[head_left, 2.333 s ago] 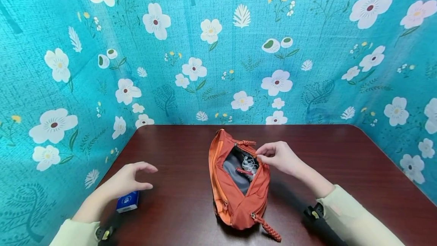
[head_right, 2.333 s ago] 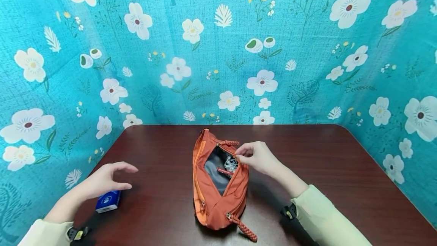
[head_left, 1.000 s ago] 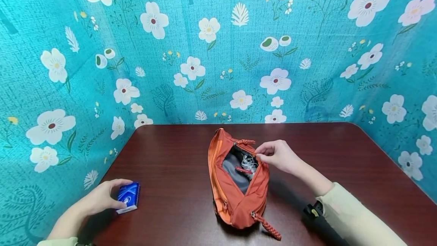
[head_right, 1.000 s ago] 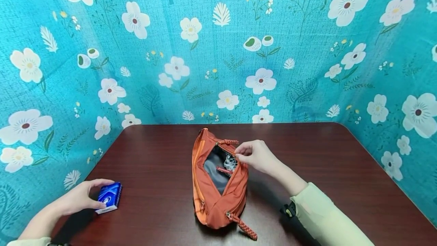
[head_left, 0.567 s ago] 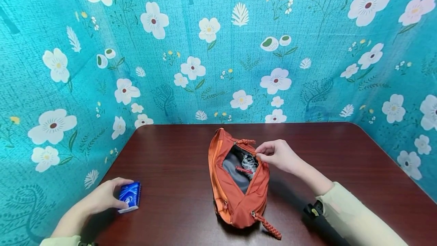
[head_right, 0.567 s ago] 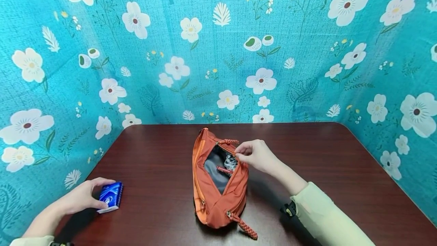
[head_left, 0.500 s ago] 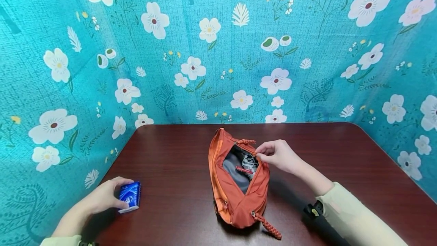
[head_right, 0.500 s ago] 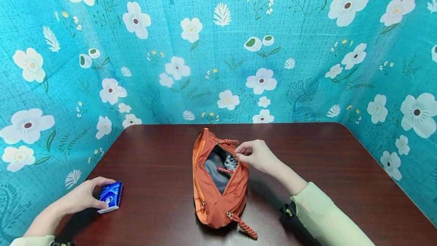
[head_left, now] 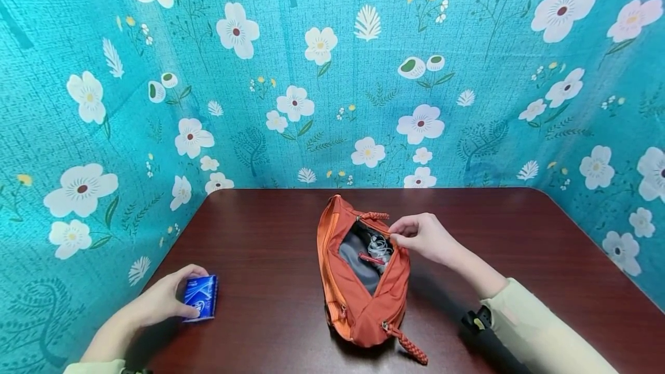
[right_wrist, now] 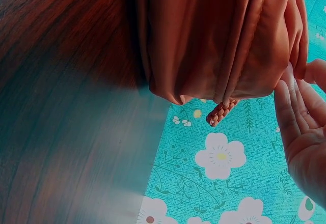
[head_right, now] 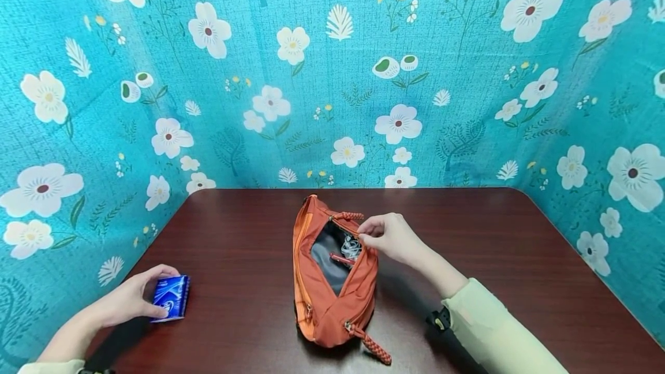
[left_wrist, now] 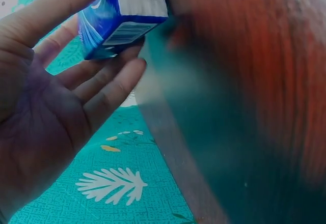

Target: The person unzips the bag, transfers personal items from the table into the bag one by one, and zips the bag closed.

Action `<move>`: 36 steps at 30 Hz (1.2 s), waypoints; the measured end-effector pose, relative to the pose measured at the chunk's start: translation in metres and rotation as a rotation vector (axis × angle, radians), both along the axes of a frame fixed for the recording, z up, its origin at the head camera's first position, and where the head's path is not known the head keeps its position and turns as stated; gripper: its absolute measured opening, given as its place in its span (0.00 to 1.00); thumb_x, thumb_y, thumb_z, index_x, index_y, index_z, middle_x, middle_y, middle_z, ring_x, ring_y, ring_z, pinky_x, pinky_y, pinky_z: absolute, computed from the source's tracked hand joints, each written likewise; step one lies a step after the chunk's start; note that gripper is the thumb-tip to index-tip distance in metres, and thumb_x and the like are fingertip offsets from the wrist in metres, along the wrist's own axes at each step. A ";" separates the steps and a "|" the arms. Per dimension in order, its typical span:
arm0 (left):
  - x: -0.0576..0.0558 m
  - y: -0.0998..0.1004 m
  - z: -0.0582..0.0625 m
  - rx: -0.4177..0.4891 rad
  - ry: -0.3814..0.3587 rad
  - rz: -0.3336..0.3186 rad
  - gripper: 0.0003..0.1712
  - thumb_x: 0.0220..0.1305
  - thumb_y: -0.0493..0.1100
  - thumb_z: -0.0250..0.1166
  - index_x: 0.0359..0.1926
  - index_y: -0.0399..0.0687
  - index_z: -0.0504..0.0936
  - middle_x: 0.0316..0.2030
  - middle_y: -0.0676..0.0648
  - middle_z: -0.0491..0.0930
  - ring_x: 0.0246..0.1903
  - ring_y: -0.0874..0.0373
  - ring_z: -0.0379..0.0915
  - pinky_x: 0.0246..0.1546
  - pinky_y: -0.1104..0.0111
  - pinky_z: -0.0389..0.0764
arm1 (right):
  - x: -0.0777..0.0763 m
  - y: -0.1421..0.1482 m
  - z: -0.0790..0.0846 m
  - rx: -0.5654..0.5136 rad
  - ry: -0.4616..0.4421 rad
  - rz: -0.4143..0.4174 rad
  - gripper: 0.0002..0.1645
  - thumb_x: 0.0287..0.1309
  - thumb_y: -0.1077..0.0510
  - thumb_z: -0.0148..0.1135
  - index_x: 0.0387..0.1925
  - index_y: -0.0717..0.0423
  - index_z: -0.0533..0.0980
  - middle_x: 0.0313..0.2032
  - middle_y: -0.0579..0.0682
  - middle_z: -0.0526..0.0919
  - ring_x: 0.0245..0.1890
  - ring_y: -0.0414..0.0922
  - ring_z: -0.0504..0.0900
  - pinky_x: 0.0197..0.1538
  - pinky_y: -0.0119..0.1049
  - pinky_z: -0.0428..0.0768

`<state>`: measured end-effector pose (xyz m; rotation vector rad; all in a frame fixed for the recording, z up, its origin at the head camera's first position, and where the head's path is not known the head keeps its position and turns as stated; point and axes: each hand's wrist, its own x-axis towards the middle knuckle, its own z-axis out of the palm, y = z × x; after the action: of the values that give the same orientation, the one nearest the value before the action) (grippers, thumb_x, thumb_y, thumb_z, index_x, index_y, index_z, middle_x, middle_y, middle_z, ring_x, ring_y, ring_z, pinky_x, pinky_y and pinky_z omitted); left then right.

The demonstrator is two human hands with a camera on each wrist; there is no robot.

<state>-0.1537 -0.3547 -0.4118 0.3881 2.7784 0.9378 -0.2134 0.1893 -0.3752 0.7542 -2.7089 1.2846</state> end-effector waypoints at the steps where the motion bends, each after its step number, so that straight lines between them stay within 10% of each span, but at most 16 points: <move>1: 0.000 0.000 0.000 0.004 0.000 -0.003 0.42 0.38 0.46 0.82 0.55 0.47 0.71 0.52 0.37 0.75 0.51 0.34 0.69 0.44 0.44 0.77 | 0.000 0.000 0.000 -0.003 -0.003 0.001 0.05 0.57 0.65 0.66 0.36 0.57 0.84 0.23 0.42 0.82 0.21 0.42 0.76 0.23 0.32 0.69; 29: -0.023 0.043 0.031 0.039 0.072 -0.100 0.22 0.50 0.43 0.77 0.47 0.49 0.81 0.40 0.52 0.82 0.44 0.49 0.77 0.46 0.46 0.77 | -0.001 0.001 -0.002 -0.022 -0.015 0.005 0.05 0.58 0.64 0.66 0.36 0.57 0.84 0.22 0.43 0.82 0.21 0.46 0.77 0.21 0.31 0.67; 36: -0.037 0.066 0.041 0.061 0.084 -0.168 0.21 0.52 0.41 0.75 0.47 0.47 0.80 0.40 0.50 0.82 0.39 0.53 0.79 0.39 0.62 0.82 | -0.001 0.001 -0.002 -0.025 -0.025 0.004 0.05 0.57 0.64 0.66 0.36 0.56 0.84 0.23 0.44 0.82 0.22 0.46 0.77 0.22 0.32 0.69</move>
<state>-0.1903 -0.2887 -0.3708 0.6730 2.7428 0.9893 -0.2149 0.1907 -0.3773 0.7462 -2.7072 1.3348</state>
